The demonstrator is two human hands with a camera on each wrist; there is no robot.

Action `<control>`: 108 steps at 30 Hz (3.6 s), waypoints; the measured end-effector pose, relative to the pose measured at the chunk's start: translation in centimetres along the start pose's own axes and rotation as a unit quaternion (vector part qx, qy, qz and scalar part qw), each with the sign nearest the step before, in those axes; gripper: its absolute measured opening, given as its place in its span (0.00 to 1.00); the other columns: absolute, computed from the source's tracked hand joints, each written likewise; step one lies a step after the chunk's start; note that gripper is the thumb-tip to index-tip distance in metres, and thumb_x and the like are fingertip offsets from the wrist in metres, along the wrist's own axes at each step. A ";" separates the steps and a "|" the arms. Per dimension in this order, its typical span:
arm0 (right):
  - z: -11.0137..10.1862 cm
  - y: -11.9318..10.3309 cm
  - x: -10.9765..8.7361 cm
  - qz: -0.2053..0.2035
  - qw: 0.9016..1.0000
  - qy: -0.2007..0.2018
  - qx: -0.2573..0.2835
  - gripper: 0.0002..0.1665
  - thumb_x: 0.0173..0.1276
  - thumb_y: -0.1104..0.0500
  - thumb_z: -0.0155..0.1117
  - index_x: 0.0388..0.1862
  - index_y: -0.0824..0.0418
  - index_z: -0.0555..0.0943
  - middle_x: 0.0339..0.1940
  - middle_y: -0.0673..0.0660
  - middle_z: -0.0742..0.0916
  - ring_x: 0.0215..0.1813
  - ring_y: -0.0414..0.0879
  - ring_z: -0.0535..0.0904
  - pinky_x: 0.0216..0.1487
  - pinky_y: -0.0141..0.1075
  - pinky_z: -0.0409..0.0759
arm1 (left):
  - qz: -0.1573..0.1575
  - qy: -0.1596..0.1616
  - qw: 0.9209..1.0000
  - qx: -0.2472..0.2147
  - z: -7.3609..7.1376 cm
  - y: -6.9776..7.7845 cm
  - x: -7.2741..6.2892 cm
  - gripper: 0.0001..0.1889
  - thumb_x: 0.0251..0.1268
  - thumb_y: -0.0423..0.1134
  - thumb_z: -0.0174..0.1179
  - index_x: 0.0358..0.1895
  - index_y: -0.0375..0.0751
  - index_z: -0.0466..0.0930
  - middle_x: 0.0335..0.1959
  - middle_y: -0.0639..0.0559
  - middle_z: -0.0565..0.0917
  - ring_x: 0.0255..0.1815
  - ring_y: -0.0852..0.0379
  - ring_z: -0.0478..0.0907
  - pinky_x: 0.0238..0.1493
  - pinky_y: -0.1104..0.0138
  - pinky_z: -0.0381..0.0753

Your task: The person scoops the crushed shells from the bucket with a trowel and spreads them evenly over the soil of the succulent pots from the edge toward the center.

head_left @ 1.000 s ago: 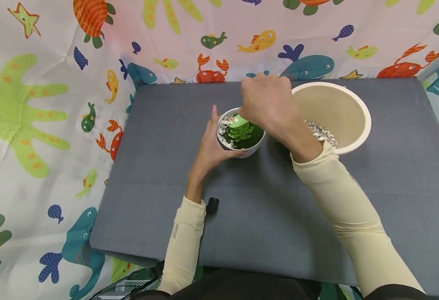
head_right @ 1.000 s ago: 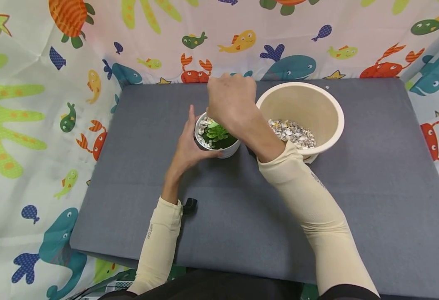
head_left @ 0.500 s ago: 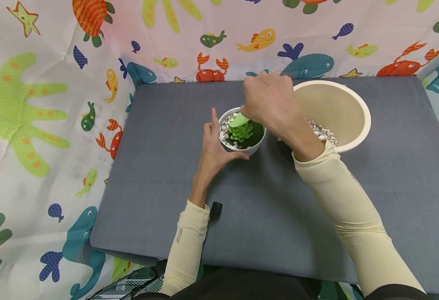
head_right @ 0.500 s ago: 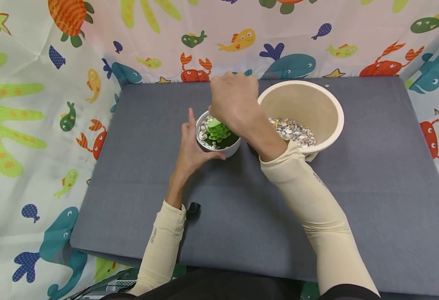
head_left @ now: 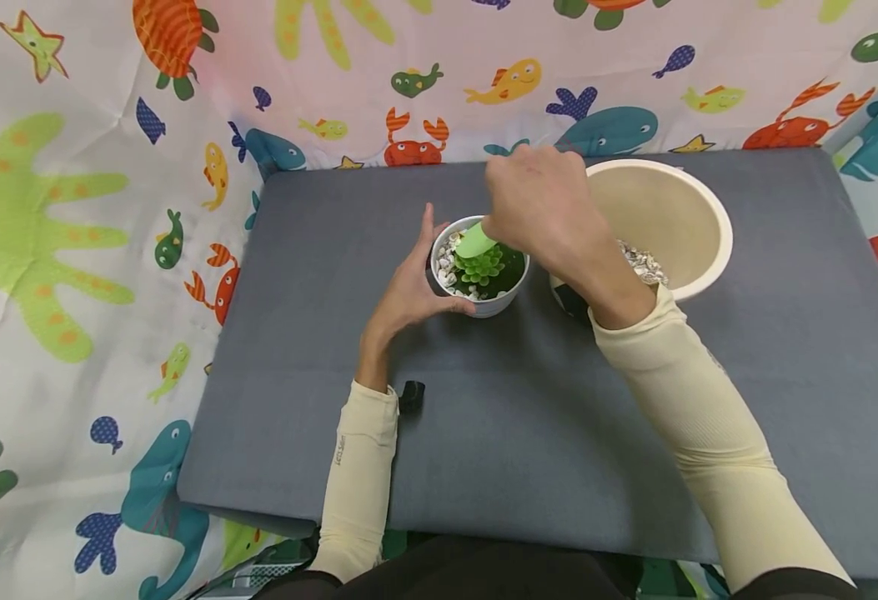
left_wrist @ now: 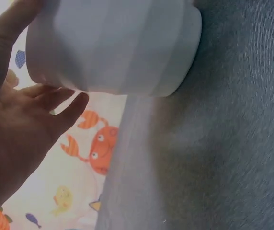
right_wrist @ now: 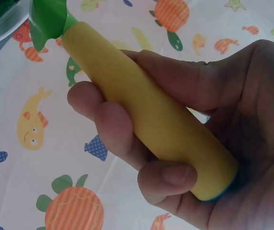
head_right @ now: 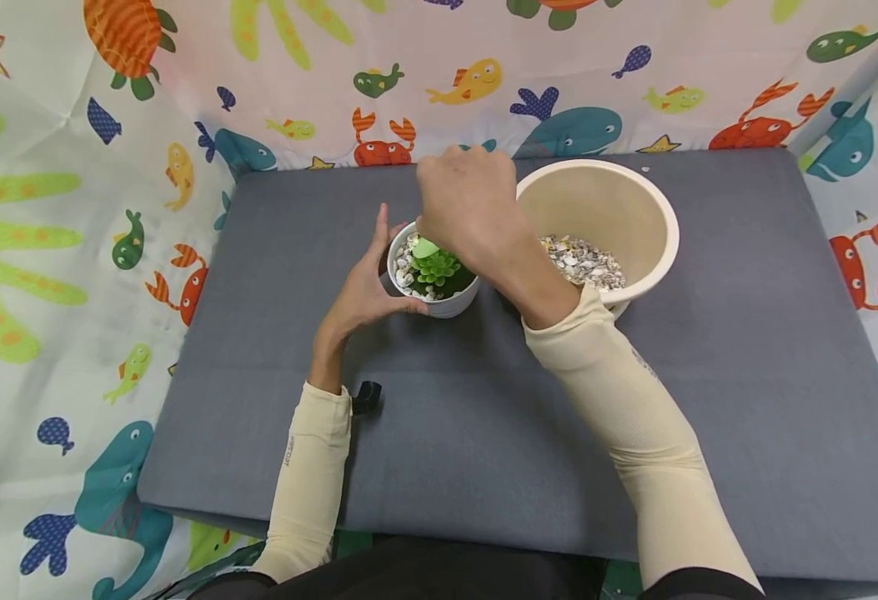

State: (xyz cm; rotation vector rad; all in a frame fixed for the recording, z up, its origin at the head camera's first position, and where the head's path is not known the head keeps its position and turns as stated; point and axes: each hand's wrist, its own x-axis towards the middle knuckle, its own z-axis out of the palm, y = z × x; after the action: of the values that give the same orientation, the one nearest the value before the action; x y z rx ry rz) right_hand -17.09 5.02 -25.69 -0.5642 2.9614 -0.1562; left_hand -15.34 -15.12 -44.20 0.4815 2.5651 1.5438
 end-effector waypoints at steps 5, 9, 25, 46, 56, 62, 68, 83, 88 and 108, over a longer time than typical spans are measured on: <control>-0.2 0.1 0.2 0.012 1.000 -0.024 -0.003 0.12 0.69 0.56 0.60 0.37 0.63 0.86 0.30 0.61 0.84 0.35 0.60 0.81 0.39 0.57 0.84 | -0.027 0.019 0.999 -0.013 0.6 0.0 -0.4 0.80 0.38 0.43 0.89 0.87 0.61 0.29 0.84 0.49 0.62 0.81 0.53 0.63 0.83 0.49 0.61; -0.2 0.2 0.3 0.009 1.000 -0.028 0.001 0.13 0.70 0.56 0.61 0.39 0.64 0.87 0.28 0.60 0.84 0.33 0.58 0.80 0.36 0.53 0.83 | -0.036 0.049 0.998 0.013 1.3 0.1 -0.8 0.81 0.36 0.45 0.90 0.87 0.64 0.31 0.78 0.44 0.65 0.76 0.49 0.66 0.80 0.46 0.65; -0.4 0.8 -0.6 0.009 0.999 -0.012 0.033 0.14 0.66 0.61 0.56 0.20 0.58 0.77 0.20 0.52 0.70 0.27 0.53 0.72 0.27 0.45 0.70 | -0.021 0.139 0.983 0.122 3.2 0.9 -1.8 0.83 0.27 0.53 0.90 0.87 0.52 0.36 0.58 0.40 0.68 0.62 0.47 0.67 0.71 0.52 0.73; 1.2 11.1 -9.8 0.030 0.950 0.230 0.208 0.10 0.70 0.61 0.70 0.46 0.60 0.93 0.37 0.63 0.93 0.32 0.28 0.70 0.35 0.25 0.65 | -0.023 0.121 0.984 0.128 4.3 1.0 -2.8 0.81 0.33 0.54 0.89 0.87 0.48 0.33 0.78 0.38 0.65 0.80 0.46 0.65 0.79 0.51 0.70; 2.0 16.7 -12.7 0.080 0.954 0.264 0.117 0.10 0.70 0.65 0.66 0.43 0.66 0.92 0.35 0.70 0.91 0.24 0.20 0.57 0.28 0.24 0.56 | -0.060 0.171 0.978 0.103 6.1 1.7 -2.5 0.80 0.32 0.56 0.89 0.87 0.51 0.36 0.79 0.40 0.65 0.80 0.47 0.65 0.80 0.52 0.69; 3.0 17.9 -11.7 0.065 0.977 0.200 0.028 0.12 0.65 0.66 0.64 0.43 0.69 0.91 0.33 0.71 0.90 0.24 0.54 0.74 0.21 0.38 0.62 | -0.039 0.216 0.967 0.128 7.1 2.1 -2.7 0.79 0.30 0.61 0.88 0.87 0.55 0.40 0.78 0.39 0.60 0.81 0.44 0.59 0.80 0.46 0.65; 3.8 18.0 -9.5 0.027 0.992 0.117 -0.039 0.13 0.55 0.70 0.68 0.40 0.69 0.90 0.27 0.68 0.88 0.28 0.60 0.78 0.20 0.48 0.72 | 0.093 0.255 0.949 0.159 7.5 3.7 -2.4 0.65 0.48 0.83 0.62 0.85 0.47 0.54 0.85 0.39 0.50 0.89 0.40 0.41 0.83 0.35 0.48; 6.6 16.8 -7.5 -0.009 0.985 0.104 -0.138 0.03 0.50 0.72 0.71 0.23 0.70 0.84 0.22 0.67 0.85 0.29 0.63 0.79 0.29 0.55 0.78 | 0.163 0.072 0.967 0.181 10.8 8.9 1.7 0.49 0.65 0.57 0.71 0.83 0.39 0.59 0.84 0.37 0.59 0.88 0.42 0.52 0.87 0.53 0.54; 7.2 16.5 -7.3 -0.009 0.980 0.106 -0.170 0.02 0.56 0.74 0.69 0.28 0.71 0.87 0.23 0.67 0.86 0.30 0.61 0.80 0.30 0.51 0.78 | 0.146 0.034 0.972 0.184 11.5 9.0 1.7 0.46 0.67 0.58 0.69 0.81 0.39 0.62 0.86 0.35 0.54 0.88 0.41 0.50 0.87 0.53 0.55; 7.9 18.0 -6.5 -0.032 0.998 0.061 0.007 0.11 0.57 0.71 0.64 0.32 0.61 0.92 0.25 0.58 0.89 0.24 0.54 0.74 0.27 0.46 0.71 | 0.151 0.039 0.969 0.190 11.1 8.8 1.5 0.42 0.68 0.56 0.70 0.78 0.38 0.67 0.86 0.36 0.55 0.87 0.41 0.54 0.83 0.56 0.63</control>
State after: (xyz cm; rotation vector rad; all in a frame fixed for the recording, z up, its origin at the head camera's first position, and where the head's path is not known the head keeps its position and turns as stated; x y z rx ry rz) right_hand -16.49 23.47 -35.03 -0.6720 3.0590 -0.2247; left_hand -12.08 -1.51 -41.65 0.9043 2.9738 1.1551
